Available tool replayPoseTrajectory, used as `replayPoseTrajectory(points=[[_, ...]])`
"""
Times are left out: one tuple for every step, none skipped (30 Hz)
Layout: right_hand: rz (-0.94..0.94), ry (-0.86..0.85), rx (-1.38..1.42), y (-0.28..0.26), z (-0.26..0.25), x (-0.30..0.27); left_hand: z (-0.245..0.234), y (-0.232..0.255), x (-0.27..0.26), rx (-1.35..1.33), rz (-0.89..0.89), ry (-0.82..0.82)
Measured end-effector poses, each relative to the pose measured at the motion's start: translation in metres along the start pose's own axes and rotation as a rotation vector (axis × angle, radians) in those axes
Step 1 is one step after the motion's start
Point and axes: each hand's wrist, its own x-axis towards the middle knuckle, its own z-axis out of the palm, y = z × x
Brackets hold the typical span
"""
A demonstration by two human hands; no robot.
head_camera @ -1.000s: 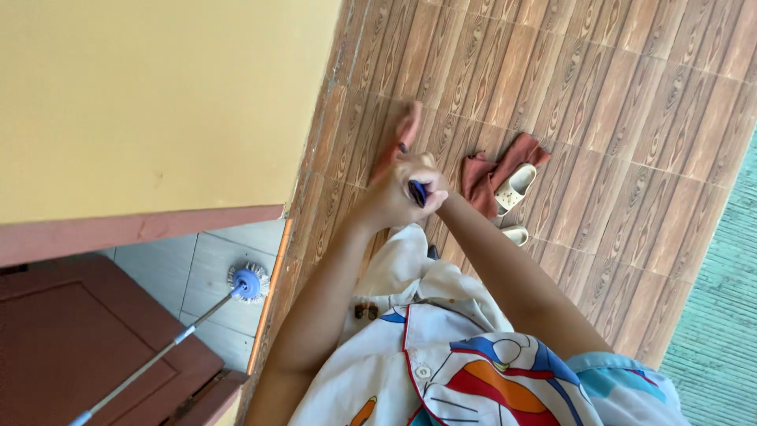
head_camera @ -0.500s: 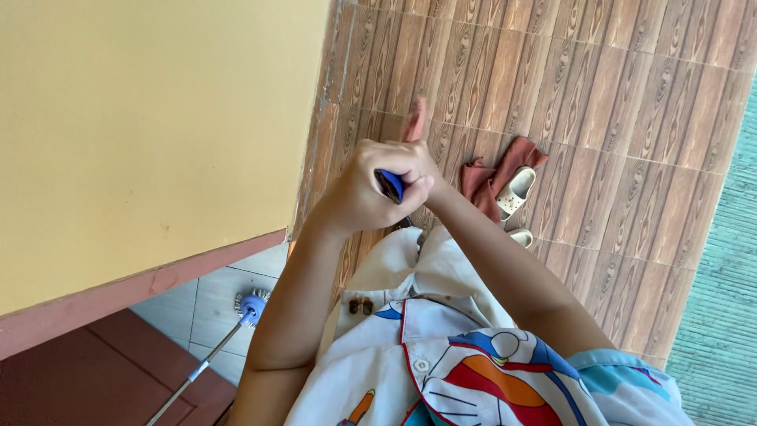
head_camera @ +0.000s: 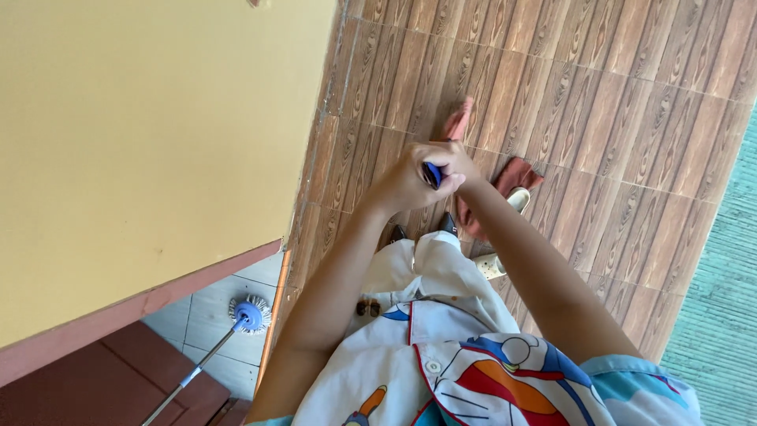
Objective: Sweep the tiled floor using a broom.
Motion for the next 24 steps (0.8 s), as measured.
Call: replayPoseTrajectory(points=[[0.021, -0.035, -0.018, -0.002, -0.016, -0.001, 0.004, 0.001, 0.009, 0.002, -0.074, 0.014], [0.042, -0.071, -0.036, -0.005, -0.033, -0.002, 0.009, 0.002, 0.02, 0.005, -0.149, 0.026], [0.041, -0.068, -0.04, -0.014, -0.044, 0.003, 0.011, 0.004, 0.028, 0.004, -0.145, 0.024], [0.048, -0.056, -0.061, -0.023, -0.055, 0.008, 0.013, 0.005, 0.035, -0.019, -0.103, 0.031], [0.058, -0.048, -0.077, -0.034, -0.062, 0.01, 0.016, 0.008, 0.038, -0.045, -0.069, 0.042], [0.062, -0.05, -0.076, -0.03, -0.058, 0.015, 0.011, 0.018, 0.042, -0.048, -0.072, 0.043], [0.09, -0.02, -0.002, -0.025, -0.054, 0.018, 0.007, 0.027, 0.046, -0.016, -0.079, 0.03], [0.117, 0.01, 0.072, -0.021, -0.05, 0.021, 0.003, 0.036, 0.05, 0.016, -0.086, 0.018], [0.116, 0.008, 0.073, -0.016, -0.043, 0.024, 0.0, 0.047, 0.053, 0.017, -0.086, 0.019], [0.066, 0.053, -0.034, -0.011, -0.035, 0.028, -0.002, 0.059, 0.056, 0.037, -0.044, 0.049], [0.016, 0.098, -0.14, -0.006, -0.028, 0.028, -0.003, 0.071, 0.058, 0.055, -0.002, 0.078], [0.017, 0.098, -0.139, -0.015, -0.033, 0.035, 0.003, 0.065, 0.059, 0.055, -0.002, 0.078], [0.084, 0.096, 0.067, -0.024, -0.036, 0.043, 0.007, 0.06, 0.06, 0.128, -0.012, 0.055], [0.151, 0.094, 0.273, -0.034, -0.039, 0.05, 0.011, 0.054, 0.06, 0.201, -0.022, 0.033], [0.153, 0.094, 0.275, -0.034, -0.041, 0.042, 0.019, 0.043, 0.06, 0.2, -0.023, 0.032], [0.068, 0.197, 0.147, -0.035, -0.043, 0.034, 0.028, 0.032, 0.061, 0.227, -0.043, 0.022], [-0.02, 0.297, 0.021, -0.036, -0.044, 0.025, 0.037, 0.02, 0.061, 0.252, -0.064, 0.011], [-0.016, 0.298, 0.022, -0.012, -0.039, 0.003, 0.042, 0.017, 0.062, 0.25, -0.066, 0.008], [0.071, 0.25, 0.166, 0.014, -0.035, -0.015, 0.045, 0.014, 0.067, 0.198, -0.042, -0.004], [0.157, 0.199, 0.31, 0.04, -0.031, -0.034, 0.049, 0.011, 0.071, 0.146, -0.018, -0.017], [0.163, 0.199, 0.312, 0.033, -0.047, -0.033, 0.055, 0.01, 0.074, 0.142, -0.023, -0.018], [0.308, 0.076, 0.289, 0.027, -0.062, -0.031, 0.06, 0.01, 0.076, 0.083, -0.058, -0.009], [0.443, -0.049, 0.263, 0.023, -0.079, -0.027, 0.063, 0.008, 0.082, 0.026, -0.087, -0.002], [0.444, -0.046, 0.262, 0.014, -0.095, -0.025, 0.066, 0.01, 0.085, 0.025, -0.086, -0.005]])
